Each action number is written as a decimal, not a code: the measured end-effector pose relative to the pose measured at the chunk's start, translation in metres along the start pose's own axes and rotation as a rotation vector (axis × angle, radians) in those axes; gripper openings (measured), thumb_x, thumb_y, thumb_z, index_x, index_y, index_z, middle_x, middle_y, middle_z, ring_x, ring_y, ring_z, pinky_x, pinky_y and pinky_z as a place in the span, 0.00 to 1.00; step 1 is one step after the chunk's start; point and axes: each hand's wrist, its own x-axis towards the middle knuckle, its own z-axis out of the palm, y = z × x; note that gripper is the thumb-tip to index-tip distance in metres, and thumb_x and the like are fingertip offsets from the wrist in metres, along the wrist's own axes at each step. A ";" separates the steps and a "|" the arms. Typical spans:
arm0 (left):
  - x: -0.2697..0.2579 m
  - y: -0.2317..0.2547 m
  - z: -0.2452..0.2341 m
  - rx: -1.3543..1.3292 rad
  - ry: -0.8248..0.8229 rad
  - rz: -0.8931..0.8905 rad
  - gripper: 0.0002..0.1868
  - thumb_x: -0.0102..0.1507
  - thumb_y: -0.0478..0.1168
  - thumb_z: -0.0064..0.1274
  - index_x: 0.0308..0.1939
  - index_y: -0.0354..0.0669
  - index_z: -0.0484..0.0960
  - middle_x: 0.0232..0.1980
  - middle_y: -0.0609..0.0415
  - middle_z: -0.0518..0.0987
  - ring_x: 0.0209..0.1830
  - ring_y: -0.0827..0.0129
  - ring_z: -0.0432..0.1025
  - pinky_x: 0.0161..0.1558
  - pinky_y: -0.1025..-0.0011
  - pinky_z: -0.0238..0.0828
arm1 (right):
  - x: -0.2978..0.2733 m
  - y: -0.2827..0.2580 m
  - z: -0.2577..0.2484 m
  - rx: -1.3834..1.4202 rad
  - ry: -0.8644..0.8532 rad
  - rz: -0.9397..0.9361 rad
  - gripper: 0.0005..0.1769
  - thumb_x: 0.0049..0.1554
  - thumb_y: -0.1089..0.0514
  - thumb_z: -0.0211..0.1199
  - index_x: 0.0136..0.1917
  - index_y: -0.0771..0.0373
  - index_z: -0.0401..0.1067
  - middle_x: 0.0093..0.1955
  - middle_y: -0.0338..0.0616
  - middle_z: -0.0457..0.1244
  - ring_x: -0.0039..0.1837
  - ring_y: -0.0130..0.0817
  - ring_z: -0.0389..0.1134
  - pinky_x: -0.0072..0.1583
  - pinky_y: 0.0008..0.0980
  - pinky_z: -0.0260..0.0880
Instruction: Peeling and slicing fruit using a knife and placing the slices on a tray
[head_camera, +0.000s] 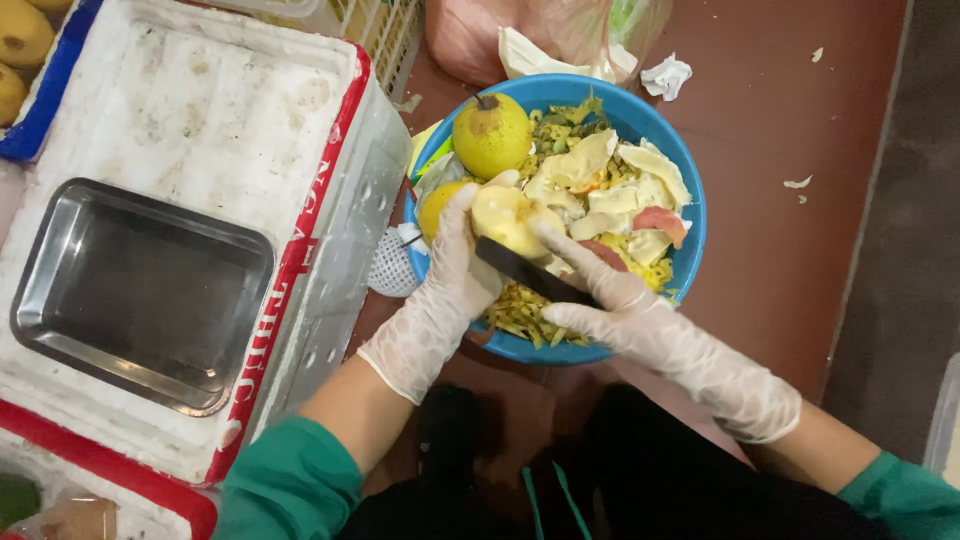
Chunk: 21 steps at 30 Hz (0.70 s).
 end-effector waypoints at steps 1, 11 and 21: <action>0.003 -0.003 -0.003 -0.001 0.000 0.000 0.29 0.66 0.55 0.51 0.67 0.45 0.80 0.59 0.35 0.81 0.55 0.41 0.79 0.55 0.35 0.79 | 0.001 0.006 0.005 -0.001 0.000 0.001 0.52 0.54 0.54 0.71 0.85 0.43 0.50 0.77 0.51 0.62 0.67 0.49 0.70 0.67 0.50 0.71; -0.023 -0.016 0.041 -0.211 0.161 0.033 0.25 0.63 0.50 0.56 0.62 0.47 0.81 0.54 0.43 0.81 0.47 0.47 0.79 0.50 0.46 0.81 | 0.009 0.009 0.021 0.198 0.022 -0.191 0.44 0.61 0.48 0.61 0.84 0.55 0.46 0.86 0.45 0.46 0.87 0.34 0.41 0.83 0.37 0.37; -0.016 -0.029 0.041 -0.165 0.135 0.111 0.23 0.63 0.50 0.53 0.62 0.54 0.78 0.54 0.43 0.81 0.48 0.48 0.79 0.47 0.43 0.82 | 0.012 0.003 0.015 0.421 0.137 0.043 0.36 0.59 0.51 0.67 0.79 0.53 0.63 0.27 0.48 0.66 0.22 0.31 0.64 0.25 0.24 0.61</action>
